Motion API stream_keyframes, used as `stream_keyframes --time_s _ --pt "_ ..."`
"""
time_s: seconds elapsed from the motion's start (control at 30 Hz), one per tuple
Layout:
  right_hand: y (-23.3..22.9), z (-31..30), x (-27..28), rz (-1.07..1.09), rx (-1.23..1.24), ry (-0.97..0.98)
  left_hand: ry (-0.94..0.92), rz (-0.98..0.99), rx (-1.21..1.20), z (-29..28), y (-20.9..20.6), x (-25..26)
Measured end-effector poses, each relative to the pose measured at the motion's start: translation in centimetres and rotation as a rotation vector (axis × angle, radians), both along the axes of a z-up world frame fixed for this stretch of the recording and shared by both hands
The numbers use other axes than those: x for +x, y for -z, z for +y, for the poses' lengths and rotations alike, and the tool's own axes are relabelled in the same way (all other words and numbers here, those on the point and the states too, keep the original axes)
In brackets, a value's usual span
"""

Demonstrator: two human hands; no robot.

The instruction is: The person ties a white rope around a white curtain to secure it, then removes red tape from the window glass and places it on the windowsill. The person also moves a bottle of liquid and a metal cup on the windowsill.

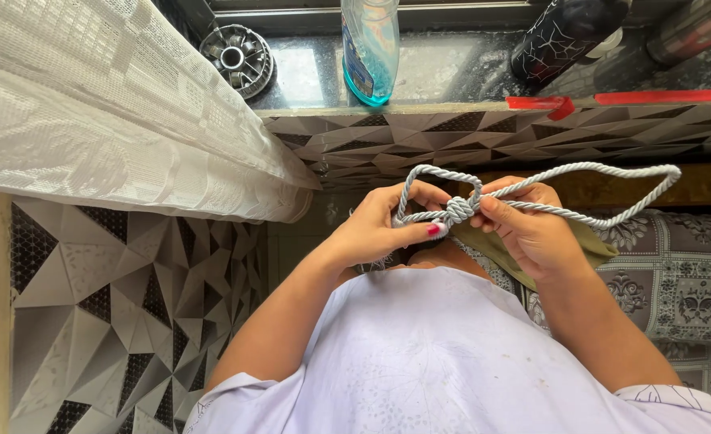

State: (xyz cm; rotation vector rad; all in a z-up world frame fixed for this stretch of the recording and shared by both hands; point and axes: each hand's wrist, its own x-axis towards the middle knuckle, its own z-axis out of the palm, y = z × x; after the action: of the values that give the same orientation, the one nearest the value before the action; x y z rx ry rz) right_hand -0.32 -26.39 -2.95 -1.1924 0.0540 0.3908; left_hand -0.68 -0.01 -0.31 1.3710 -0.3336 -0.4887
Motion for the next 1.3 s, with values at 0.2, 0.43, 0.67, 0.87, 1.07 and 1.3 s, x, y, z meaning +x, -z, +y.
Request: stream_keyframes --time_s 0.2,0.43,0.67,0.87,1.07,1.3 --pt "-0.3 1.8 0.1 -0.048 -0.168 0.018 -0.207 0.019 0.219 -2.0 1.6 -0.1" --pt "0.2 3.3 -0.5 -0.231 -0.262 -0.03 -0.486 0.376 -0.234 -3.0 4.6 0.1" --pt "1.0 5.9 -1.3 -0.456 -0.699 0.002 -0.448 0.443 -0.315 -3.7 5.0 -0.3" --pt "3.5 4.4 0.4 -0.07 -0.268 -0.206 -0.361 0.374 -0.375 -2.3 4.7 0.0" --pt "0.5 5.5 0.1 -0.942 -1.023 -0.152 -0.488 0.307 -0.307 -3.0 6.6 0.3" --pt "-0.2 5.8 -1.3 -0.83 -0.969 -0.153 -0.563 0.374 -0.428 -4.6 7.5 -0.4"
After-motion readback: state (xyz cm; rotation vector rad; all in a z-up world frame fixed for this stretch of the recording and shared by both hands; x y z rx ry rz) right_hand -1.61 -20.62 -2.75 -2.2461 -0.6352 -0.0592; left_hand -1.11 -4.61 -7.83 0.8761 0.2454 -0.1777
